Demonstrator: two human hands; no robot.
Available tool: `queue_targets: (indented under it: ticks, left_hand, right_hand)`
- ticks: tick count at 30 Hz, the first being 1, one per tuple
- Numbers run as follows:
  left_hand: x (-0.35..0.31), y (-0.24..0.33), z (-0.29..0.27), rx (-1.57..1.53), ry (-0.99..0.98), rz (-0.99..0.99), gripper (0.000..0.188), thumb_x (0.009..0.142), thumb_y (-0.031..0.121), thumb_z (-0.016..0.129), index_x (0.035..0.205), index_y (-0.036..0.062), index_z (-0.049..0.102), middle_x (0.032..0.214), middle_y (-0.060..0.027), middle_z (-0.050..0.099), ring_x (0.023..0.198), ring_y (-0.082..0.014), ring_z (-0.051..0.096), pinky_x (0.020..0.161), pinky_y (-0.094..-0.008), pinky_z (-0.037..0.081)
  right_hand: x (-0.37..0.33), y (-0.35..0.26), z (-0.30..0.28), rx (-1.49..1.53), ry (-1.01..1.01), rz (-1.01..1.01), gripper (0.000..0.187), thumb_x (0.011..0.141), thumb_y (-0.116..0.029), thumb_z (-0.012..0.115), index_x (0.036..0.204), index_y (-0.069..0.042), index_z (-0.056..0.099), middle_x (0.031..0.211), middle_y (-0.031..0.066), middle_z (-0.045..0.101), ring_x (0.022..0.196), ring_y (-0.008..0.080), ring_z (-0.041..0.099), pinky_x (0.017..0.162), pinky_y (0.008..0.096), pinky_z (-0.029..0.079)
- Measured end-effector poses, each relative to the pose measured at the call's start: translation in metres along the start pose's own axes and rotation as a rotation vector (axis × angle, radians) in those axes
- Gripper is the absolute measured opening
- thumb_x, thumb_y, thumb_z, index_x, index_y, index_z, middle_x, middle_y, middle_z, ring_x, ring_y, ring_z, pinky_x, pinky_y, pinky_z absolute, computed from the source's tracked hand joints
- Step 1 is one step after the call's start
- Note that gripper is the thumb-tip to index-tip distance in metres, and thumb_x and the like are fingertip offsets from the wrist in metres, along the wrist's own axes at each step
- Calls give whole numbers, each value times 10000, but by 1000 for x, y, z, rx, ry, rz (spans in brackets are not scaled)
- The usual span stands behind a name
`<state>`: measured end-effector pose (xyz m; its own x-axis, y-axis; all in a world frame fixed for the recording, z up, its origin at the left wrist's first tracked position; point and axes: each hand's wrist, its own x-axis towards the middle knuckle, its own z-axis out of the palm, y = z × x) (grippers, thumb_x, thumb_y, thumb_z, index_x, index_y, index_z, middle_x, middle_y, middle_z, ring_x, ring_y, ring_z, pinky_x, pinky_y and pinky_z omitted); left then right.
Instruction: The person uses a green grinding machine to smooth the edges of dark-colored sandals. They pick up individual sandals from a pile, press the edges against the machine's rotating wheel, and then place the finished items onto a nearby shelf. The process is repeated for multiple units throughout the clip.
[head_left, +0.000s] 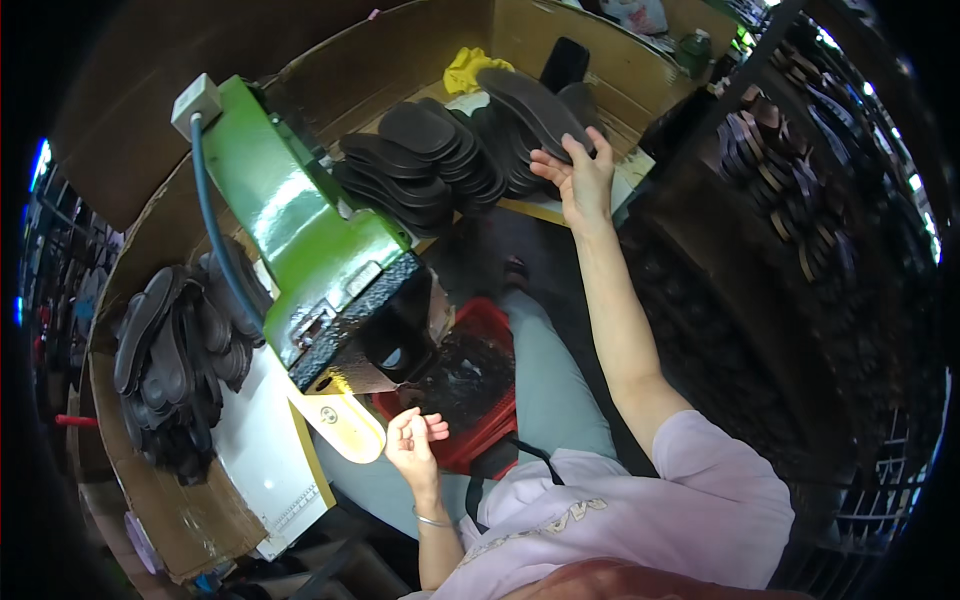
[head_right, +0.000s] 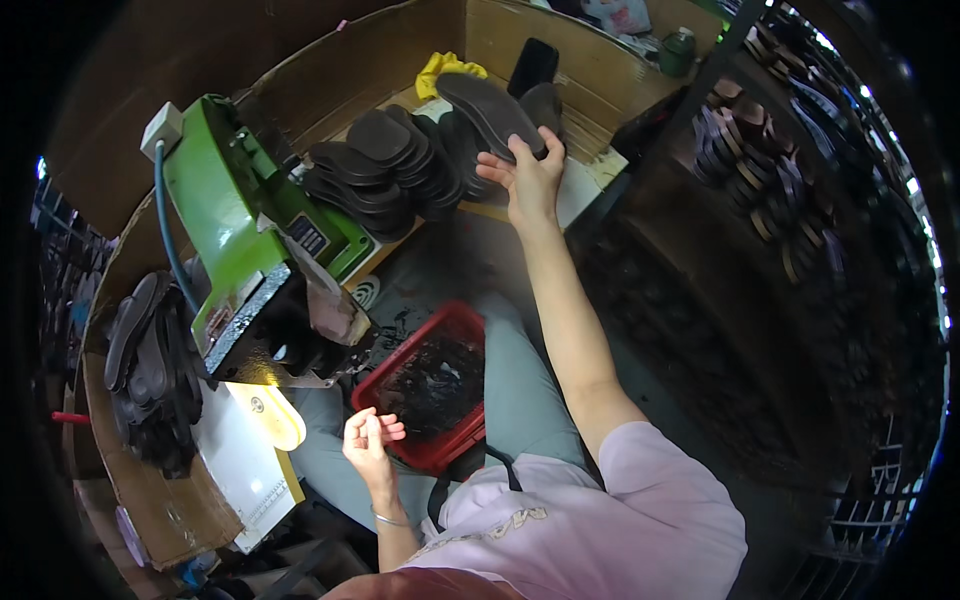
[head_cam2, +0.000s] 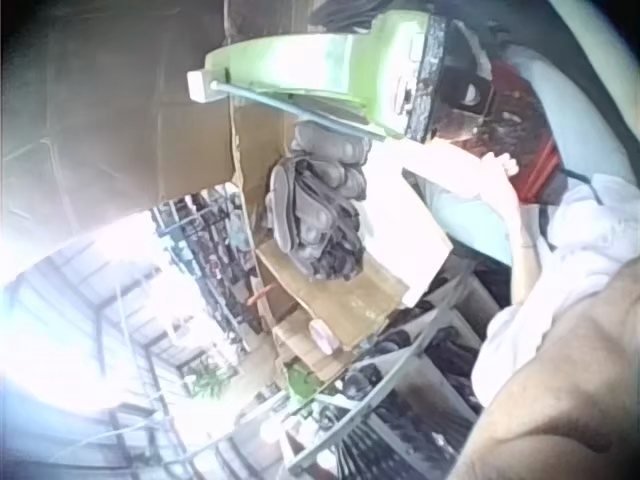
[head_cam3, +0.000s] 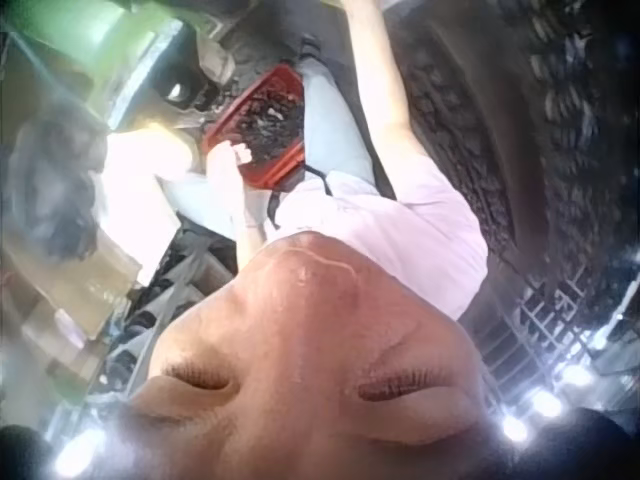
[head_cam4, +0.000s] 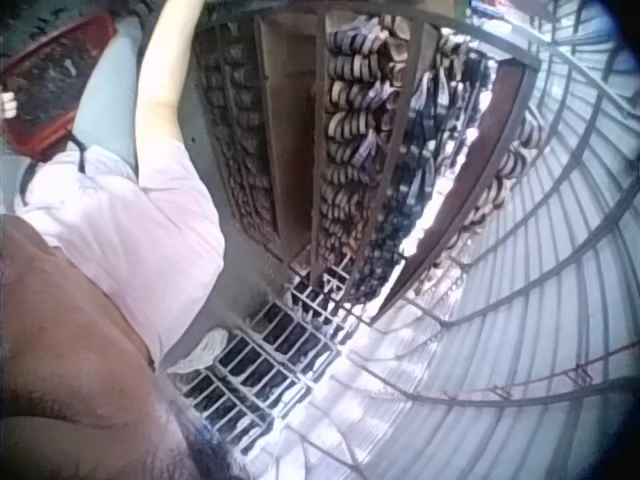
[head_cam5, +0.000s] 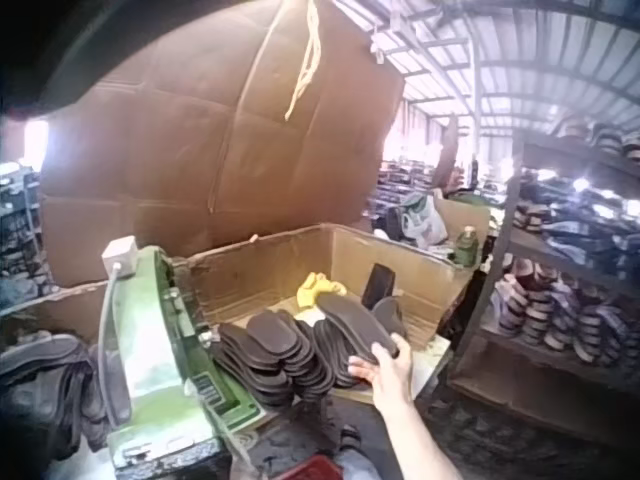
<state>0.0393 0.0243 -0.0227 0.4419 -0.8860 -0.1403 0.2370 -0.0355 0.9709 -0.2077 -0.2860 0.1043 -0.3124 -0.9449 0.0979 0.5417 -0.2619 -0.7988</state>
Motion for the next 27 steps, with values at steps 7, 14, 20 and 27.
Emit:
queue_targets:
  ticks: [7,14,20,27]
  left_hand:
    - [109,59,-66,371,403,273,212,889,27,598,1080,-56,560,1007,-109,617,907,-149,605,829,-276,493]
    - [254,75,-98,1065,703,324,695,738,270,732,1301,21,409,1217,-237,436,1100,-416,479,939,-453,398]
    - [268,65,-112,898,856,526,594,693,334,771,1173,45,575,1154,-223,501,1102,-378,493,947,-434,396]
    - [59,59,-99,515,700,620,358,704,84,743,1010,30,567,1046,-104,561,1004,-249,530,917,-368,405]
  right_hand:
    - [-7,23,-4,-100,-66,128,535,869,-209,658,1247,-40,318,859,226,566,706,383,661,552,435,585]
    - [-61,20,-9,-187,-25,76,673,896,-179,625,1416,-81,209,849,153,606,662,221,624,546,327,542]
    - [-121,58,-14,-187,-113,255,573,887,-39,564,1371,-32,258,846,120,587,584,163,601,423,279,519]
    - [-204,116,-52,-364,-489,765,339,938,-171,547,1197,26,457,858,150,630,620,177,643,473,252,533]
